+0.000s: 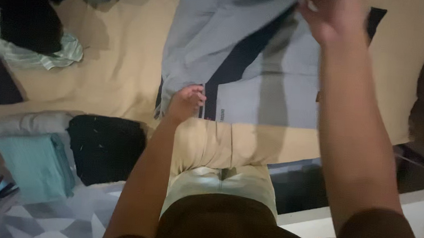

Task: The person folds several garments on a bed, including a black t-shirt, a light blue towel, a gray long-sleeved shirt, and a striped button-up shirt. Each item is smoothed, folded into a compact rectangle, and placed in a growing stack on the left side of the bed.

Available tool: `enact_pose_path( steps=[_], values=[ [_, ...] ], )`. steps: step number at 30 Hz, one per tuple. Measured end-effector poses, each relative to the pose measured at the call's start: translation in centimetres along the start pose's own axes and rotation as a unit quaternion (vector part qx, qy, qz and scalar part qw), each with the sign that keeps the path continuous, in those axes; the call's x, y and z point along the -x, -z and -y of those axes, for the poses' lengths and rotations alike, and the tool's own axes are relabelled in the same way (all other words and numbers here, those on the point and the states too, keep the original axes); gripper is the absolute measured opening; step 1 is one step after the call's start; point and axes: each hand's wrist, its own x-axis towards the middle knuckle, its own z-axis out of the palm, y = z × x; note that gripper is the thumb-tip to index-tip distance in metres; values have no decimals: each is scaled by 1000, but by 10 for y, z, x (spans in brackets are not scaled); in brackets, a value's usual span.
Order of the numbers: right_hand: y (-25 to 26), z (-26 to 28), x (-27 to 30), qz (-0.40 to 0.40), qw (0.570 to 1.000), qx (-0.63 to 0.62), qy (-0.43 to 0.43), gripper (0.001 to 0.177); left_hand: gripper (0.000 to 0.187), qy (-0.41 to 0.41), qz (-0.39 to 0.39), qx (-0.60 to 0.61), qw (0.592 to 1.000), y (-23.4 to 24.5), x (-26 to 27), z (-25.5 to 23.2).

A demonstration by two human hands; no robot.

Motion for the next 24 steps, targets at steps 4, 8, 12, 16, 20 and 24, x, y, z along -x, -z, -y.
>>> enact_pose_path(
  steps=[4, 8, 12, 16, 20, 24],
  values=[
    [4, 65, 128, 18, 994, -111, -17, 22, 53, 11, -88, -194, 977, 7, 15, -22],
    [58, 67, 223, -92, 991, -92, -4, 41, 34, 71, -254, -313, 912, 6, 39, -49],
    [120, 9, 280, -372, 927, -15, -50, 40, 30, 43, -200, -185, 961, 8, 54, -78],
    [156, -57, 298, -268, 955, -97, -83, 21, 18, 20, -267, -286, 920, -13, 51, -74],
    [158, -91, 275, -414, 892, -157, -89, 29, 33, 49, -392, -243, 886, -43, 38, -67],
    [143, -76, 265, -317, 921, -223, -38, 24, 41, 16, -418, -55, 907, -55, 25, -59]
  ],
)
